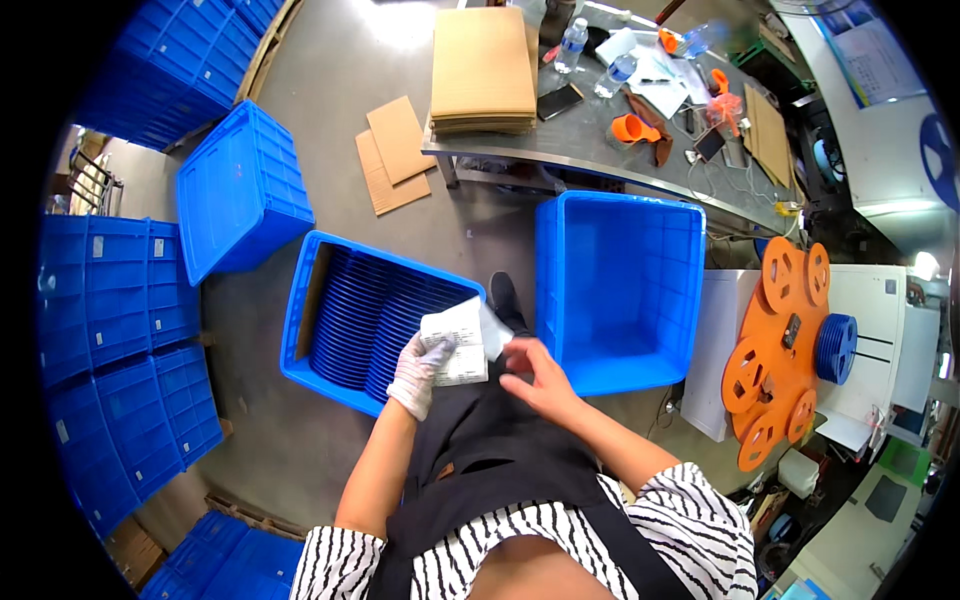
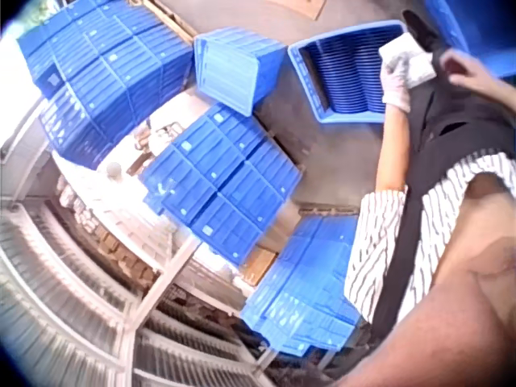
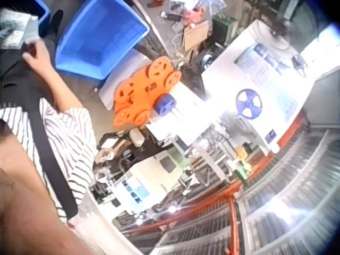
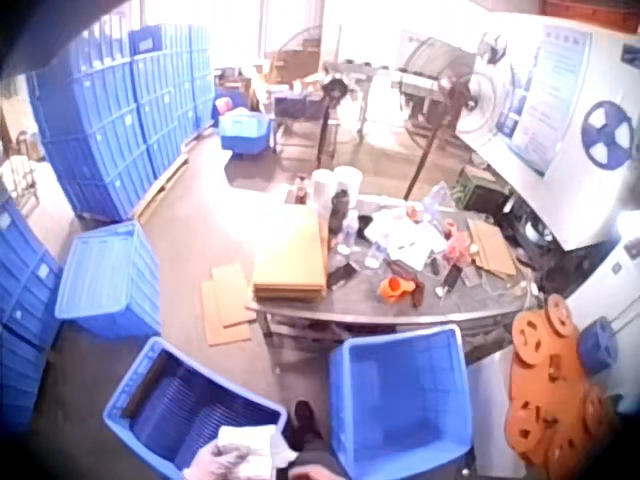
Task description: The person picks up blue plastic spools from a table and stacks them into a blue crate. They then retrieve flat cardboard pieces, place them inside the crate, and apply a shipping label to the cardboard using a red marker.
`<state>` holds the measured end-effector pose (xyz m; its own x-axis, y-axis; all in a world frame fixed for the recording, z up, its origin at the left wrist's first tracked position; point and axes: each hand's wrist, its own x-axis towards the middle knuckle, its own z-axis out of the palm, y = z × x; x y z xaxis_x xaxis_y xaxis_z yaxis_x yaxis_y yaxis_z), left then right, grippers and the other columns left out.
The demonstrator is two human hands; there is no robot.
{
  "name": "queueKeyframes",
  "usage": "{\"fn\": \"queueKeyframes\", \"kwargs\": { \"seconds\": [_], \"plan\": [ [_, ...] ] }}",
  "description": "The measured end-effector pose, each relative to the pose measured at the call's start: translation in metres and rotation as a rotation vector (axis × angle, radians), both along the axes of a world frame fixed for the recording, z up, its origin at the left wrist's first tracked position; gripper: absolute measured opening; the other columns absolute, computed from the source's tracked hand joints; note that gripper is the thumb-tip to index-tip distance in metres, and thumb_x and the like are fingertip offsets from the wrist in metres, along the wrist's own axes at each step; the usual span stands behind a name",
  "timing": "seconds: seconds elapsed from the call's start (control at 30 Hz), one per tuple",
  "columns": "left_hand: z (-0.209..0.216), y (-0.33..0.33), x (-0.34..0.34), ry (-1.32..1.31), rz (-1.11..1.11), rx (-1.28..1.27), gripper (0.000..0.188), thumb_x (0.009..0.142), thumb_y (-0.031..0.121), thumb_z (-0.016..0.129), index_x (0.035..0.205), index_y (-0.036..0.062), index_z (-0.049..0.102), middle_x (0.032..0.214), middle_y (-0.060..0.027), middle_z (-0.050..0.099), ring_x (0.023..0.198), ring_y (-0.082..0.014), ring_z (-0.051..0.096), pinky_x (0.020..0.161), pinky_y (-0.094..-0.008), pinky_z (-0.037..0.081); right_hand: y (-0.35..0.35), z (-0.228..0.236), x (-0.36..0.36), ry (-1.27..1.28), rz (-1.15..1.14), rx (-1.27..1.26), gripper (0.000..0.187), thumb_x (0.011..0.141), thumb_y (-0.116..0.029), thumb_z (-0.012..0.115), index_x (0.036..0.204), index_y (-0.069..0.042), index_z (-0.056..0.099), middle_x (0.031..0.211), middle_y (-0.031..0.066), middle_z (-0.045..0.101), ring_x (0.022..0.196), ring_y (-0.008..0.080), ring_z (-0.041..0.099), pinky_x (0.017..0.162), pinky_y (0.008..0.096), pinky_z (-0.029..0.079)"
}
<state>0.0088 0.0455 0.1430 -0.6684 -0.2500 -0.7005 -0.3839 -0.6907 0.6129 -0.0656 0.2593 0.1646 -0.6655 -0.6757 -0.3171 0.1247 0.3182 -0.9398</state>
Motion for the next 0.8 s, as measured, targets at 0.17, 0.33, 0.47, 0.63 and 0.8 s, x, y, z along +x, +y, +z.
{"fn": "queueKeyframes", "kwargs": {
  "seconds": [0.17,0.33,0.47,0.63,0.8],
  "plan": [
    [0.017,0.009,0.075,0.193,-0.033,0.02,0.033,0.083,0.008,0.071,0.113,0.0052,0.058,0.101,-0.0039,0.067,0.089,-0.0156,0.066,0.077,-0.0311,0.056,0.062,0.076,0.069,-0.3,0.792,0.158,0.03,0.088,-0.028,0.059,0.109,-0.006,0.058,0.105,0.015,0.062,0.1,0.0276,0.061,0.087,0.0372,0.047],
    [0.048,0.046,0.092,0.33,-0.071,0.079,0.034,0.083,0.011,0.071,0.113,0.0066,0.057,0.101,-0.0039,0.067,0.089,-0.0167,0.066,0.077,-0.0322,0.056,0.105,0.095,0.132,0.273,0.704,0.359,0.035,0.087,-0.028,0.051,0.113,-0.006,0.058,0.114,0.0153,0.06,0.107,0.035,0.056,0.091,0.0414,0.045],
    [0.083,0.052,0.111,0.358,-0.071,0.077,0.034,0.084,0.017,0.07,0.115,0.0084,0.058,0.106,-0.0054,0.066,0.094,-0.0185,0.066,0.08,-0.0343,0.056,0.104,0.142,0.141,0.324,0.515,0.191,0.031,0.086,-0.024,0.054,0.111,-0.007,0.058,0.111,0.013,0.06,0.105,0.0336,0.057,0.089,0.0386,0.046],
    [0.093,0.062,0.134,0.418,-0.012,0.024,0.033,0.086,0.018,0.067,0.116,0.008,0.058,0.107,-0.0063,0.066,0.096,-0.021,0.066,0.082,-0.0376,0.056,0.143,0.125,0.15,0.34,0.661,0.075,0.028,0.087,-0.023,0.058,0.108,-0.005,0.057,0.1,0.0114,0.06,0.094,0.0236,0.061,0.083,0.0317,0.046],
    [0.101,0.091,0.171,0.468,0.058,0.046,0.034,0.086,0.023,0.068,0.115,0.0073,0.058,0.106,-0.0072,0.066,0.094,-0.0224,0.067,0.081,-0.0387,0.057,0.167,0.14,0.157,0.171,0.653,0.16,0.028,0.088,-0.024,0.058,0.108,-0.005,0.057,0.101,0.0112,0.06,0.095,0.0231,0.061,0.083,0.0315,0.046]
  ]
}}
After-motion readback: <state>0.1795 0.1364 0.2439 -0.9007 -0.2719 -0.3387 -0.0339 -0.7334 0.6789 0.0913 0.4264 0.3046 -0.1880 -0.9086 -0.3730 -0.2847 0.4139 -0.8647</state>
